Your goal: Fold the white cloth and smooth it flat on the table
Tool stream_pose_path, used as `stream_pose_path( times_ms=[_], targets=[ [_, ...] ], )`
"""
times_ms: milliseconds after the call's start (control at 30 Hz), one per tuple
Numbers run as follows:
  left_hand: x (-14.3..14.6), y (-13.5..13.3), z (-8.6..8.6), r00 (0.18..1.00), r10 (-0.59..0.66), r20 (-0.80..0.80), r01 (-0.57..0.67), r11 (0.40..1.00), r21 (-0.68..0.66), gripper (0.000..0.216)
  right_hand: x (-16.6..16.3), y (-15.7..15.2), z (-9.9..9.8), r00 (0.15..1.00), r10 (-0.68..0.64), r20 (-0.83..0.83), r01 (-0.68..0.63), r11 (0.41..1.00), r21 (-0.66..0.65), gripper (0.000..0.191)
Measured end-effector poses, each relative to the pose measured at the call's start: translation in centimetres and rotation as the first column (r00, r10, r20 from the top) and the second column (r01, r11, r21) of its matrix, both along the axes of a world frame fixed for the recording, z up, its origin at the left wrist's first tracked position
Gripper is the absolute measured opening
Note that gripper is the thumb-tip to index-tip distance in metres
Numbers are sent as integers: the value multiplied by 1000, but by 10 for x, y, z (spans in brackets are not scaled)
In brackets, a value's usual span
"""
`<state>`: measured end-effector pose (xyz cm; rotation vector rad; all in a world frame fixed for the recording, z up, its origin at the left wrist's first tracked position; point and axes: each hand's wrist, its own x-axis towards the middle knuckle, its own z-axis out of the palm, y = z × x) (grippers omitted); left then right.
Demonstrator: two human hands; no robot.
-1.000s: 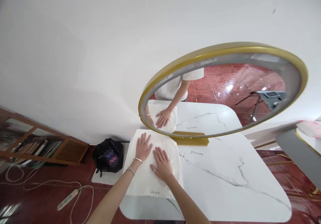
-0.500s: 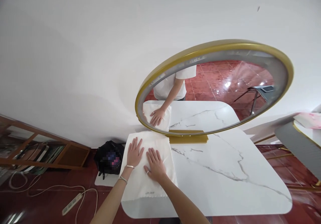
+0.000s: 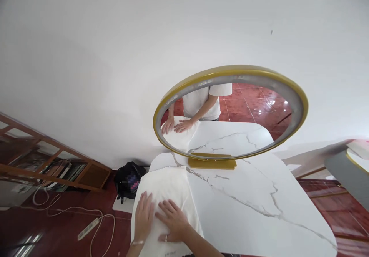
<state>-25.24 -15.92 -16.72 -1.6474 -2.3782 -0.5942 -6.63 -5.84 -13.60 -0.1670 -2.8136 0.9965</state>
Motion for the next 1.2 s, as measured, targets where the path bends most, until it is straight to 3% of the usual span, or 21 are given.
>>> stream_pose_path(
  times_ms=[100,167,400,633,767,1000,1133,1200],
  targets=[
    [37,-25,-2,999,6,-48,-10,997,-74,55,16,4,-4,1000,6,8,-6,1000,12,75],
    [59,-26,1,996,6,-87,-15,995,-99,57,29,8,-7,1000,-3,8,2,999,35,73],
    [124,28,11,986,-117,-122,102,987,-120,57,103,27,-17,979,-202,5,199,965,171,69],
    [212,70,11,966,-258,-14,255,960,-113,59,200,42,-22,918,-395,41,379,902,207,75],
    [261,88,12,938,-343,60,348,928,-135,60,250,42,-30,833,-552,37,536,822,193,77],
    [347,116,6,875,-443,194,469,876,-113,60,324,46,-50,587,-798,-134,807,565,174,58],
    [381,143,15,835,-435,337,498,857,-129,49,368,55,-54,541,-831,-128,840,528,125,53],
    [385,165,26,849,-348,398,437,886,-157,39,383,58,-52,540,-835,-110,842,533,88,50]
  ],
)
